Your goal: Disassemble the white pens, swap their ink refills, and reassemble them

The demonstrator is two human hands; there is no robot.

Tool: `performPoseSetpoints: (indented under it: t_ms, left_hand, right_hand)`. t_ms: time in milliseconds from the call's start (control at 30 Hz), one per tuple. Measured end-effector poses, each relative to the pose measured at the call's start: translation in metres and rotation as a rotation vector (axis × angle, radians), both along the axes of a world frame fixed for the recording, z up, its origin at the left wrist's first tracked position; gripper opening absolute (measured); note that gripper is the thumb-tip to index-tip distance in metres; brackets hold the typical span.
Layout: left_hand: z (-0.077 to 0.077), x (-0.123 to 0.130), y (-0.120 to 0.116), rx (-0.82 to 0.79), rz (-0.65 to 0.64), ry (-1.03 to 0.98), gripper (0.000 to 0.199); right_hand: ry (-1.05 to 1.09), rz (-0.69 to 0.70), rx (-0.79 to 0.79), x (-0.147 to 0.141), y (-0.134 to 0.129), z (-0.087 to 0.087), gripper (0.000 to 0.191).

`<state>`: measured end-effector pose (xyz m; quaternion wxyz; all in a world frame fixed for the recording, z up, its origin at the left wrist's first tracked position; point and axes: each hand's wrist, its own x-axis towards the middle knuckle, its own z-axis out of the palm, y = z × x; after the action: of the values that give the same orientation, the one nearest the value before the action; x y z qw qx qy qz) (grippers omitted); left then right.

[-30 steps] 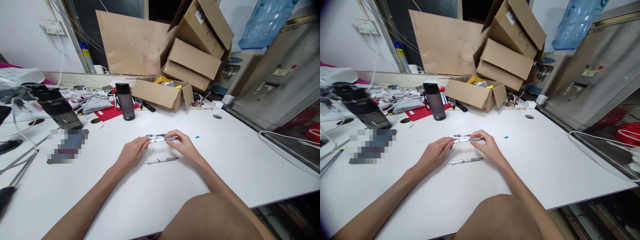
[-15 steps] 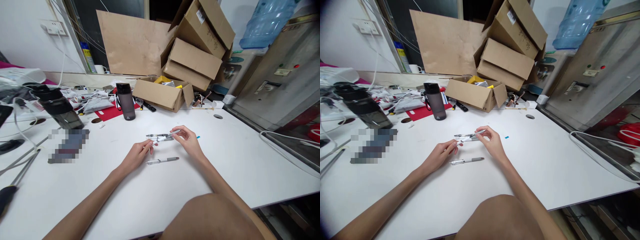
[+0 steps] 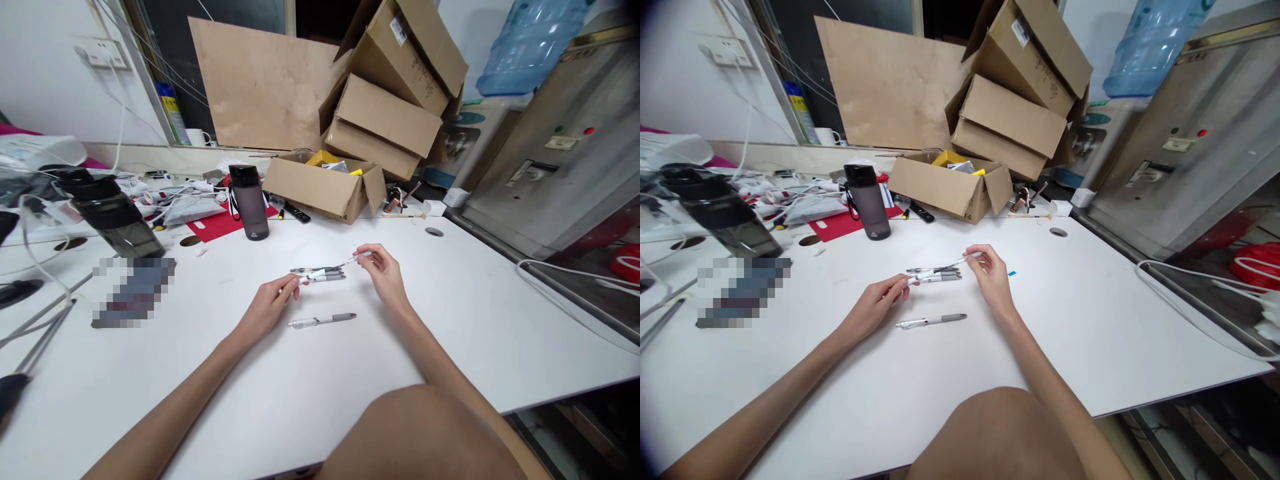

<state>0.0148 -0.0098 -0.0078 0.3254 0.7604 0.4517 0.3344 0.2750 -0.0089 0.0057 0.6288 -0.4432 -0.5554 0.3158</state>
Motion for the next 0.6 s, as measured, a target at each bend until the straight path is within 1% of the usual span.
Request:
performPoseSetpoints:
  t_ms: [167,267,433,600]
  left_hand:
    - [0.003,0.001,-0.002,0.021,0.005,0.017,0.047]
    - [0.004,0.001,-0.002,0.056,0.02,0.04,0.047]
    - [0.004,0.001,-0.002,0.089,0.015,0.076,0.046]
    - [0.004,0.001,-0.002,0.096,-0.003,0.079,0.045]
  right_hand:
    - [0.038,-0.039,-0.013,0.003,0.0,0.002,0.014]
    - [-0.036,-0.036,-0.041,0.003,0.0,-0.001,0.014]
    - [-0.237,0.067,-0.099,-0.004,-0.005,-0.008,0.028]
    - [-0.28,0.134,-0.153,-0.009,-0.008,-0.012,0.034]
